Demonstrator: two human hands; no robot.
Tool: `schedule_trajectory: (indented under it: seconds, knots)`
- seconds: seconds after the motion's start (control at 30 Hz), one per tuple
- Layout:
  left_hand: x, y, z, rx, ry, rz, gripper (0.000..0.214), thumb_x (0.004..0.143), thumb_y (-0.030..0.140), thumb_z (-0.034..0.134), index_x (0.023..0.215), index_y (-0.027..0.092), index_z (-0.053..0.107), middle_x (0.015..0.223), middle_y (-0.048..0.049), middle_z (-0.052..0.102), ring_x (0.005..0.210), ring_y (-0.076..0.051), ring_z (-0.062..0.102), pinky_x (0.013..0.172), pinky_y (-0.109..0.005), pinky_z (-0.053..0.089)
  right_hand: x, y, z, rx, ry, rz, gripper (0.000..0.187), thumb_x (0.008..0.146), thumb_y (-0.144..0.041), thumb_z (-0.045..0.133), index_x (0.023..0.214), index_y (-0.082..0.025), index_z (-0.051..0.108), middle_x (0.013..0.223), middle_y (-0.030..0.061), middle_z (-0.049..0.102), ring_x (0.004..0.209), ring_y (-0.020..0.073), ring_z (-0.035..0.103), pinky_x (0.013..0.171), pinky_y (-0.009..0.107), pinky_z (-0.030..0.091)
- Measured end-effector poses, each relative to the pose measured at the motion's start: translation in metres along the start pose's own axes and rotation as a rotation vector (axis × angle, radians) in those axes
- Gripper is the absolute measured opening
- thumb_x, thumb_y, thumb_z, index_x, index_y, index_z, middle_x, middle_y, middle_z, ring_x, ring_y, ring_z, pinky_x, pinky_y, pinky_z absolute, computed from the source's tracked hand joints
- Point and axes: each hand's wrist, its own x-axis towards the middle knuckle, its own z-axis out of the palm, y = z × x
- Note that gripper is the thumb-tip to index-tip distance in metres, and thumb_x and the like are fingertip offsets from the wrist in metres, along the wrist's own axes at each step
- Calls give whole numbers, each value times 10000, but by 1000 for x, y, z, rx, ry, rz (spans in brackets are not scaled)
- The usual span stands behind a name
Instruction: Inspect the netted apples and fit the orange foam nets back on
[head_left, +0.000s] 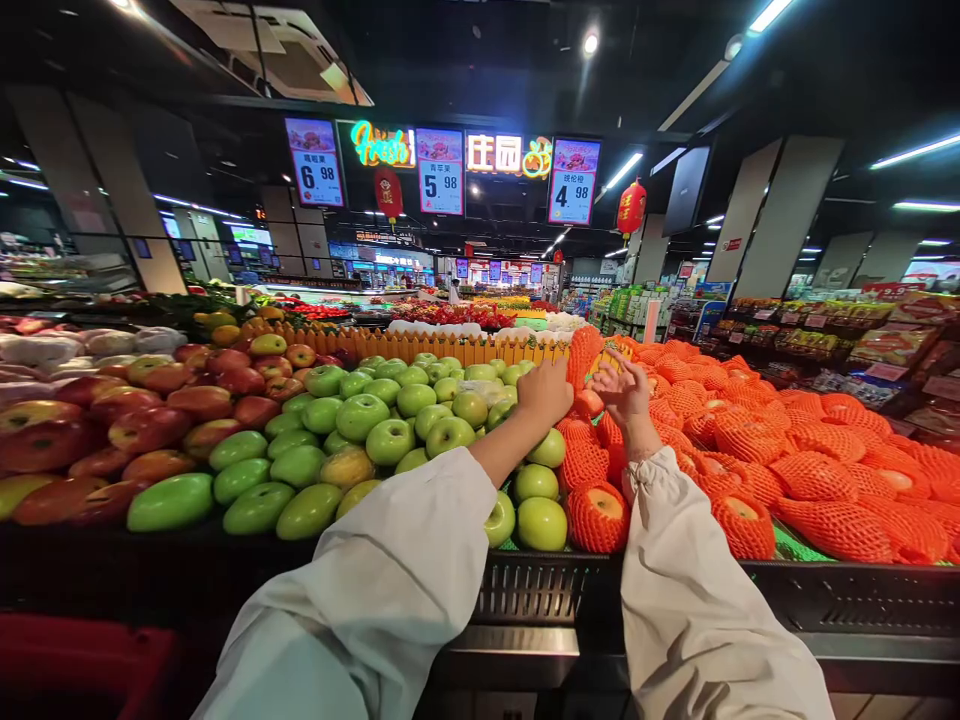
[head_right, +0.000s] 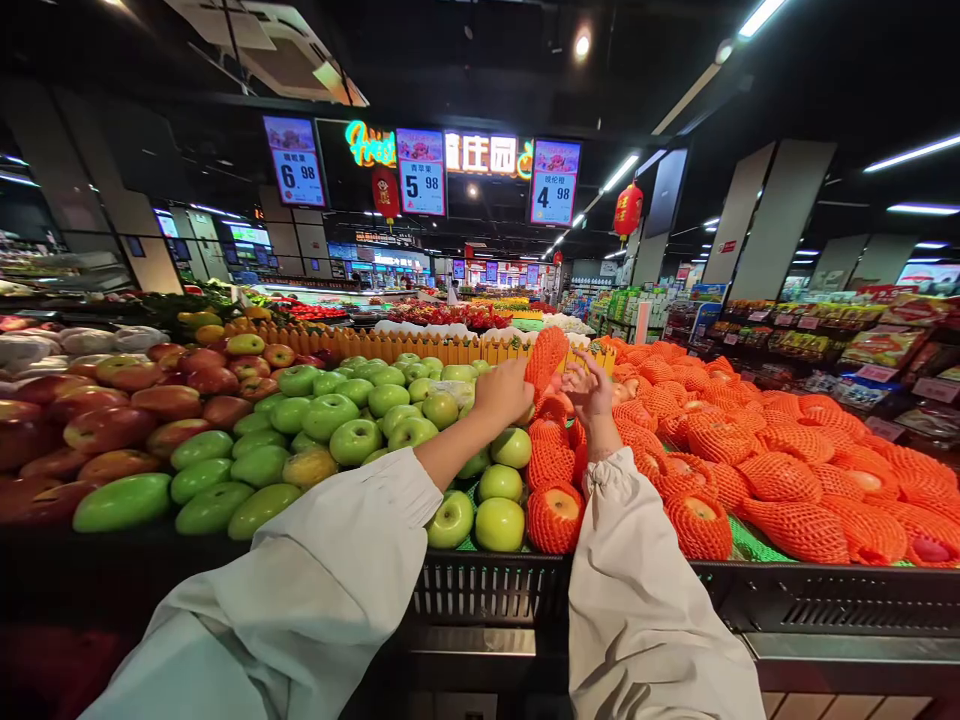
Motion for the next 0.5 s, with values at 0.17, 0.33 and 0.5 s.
schedule_trajectory:
  seconds: [0.17,0.33,0.5]
  knots:
    - [2,-10,-4,-1,-54,-56,367,909,182,404,1208,163,616,1191,-130,696,1108,-293,679,881,-397,568,7,11,-2,-136,79,-105,502,643,-523,802,1046,-246,685,1188,55,659,973,172,622,722,257,491]
    - [2,-23,-9,5,-113,-37,428,887,151,397,1256,130,612,1234,-182,672,1162,-331,651,902,-419,543,13,26,-3,-168,140,-107,640,535,-451,913,1110,-269,699,1224,16,651,1054,151,610,843,257,504]
    - [12,-39,-12,-177,-317,243,276,813,189,556,1046,148,697,1092,-95,723,1006,-235,663,865,-311,510,15,29,-6,-74,83,-61,585,423,-469,968,843,-218,647,881,-14,677,846,130,623,824,264,527]
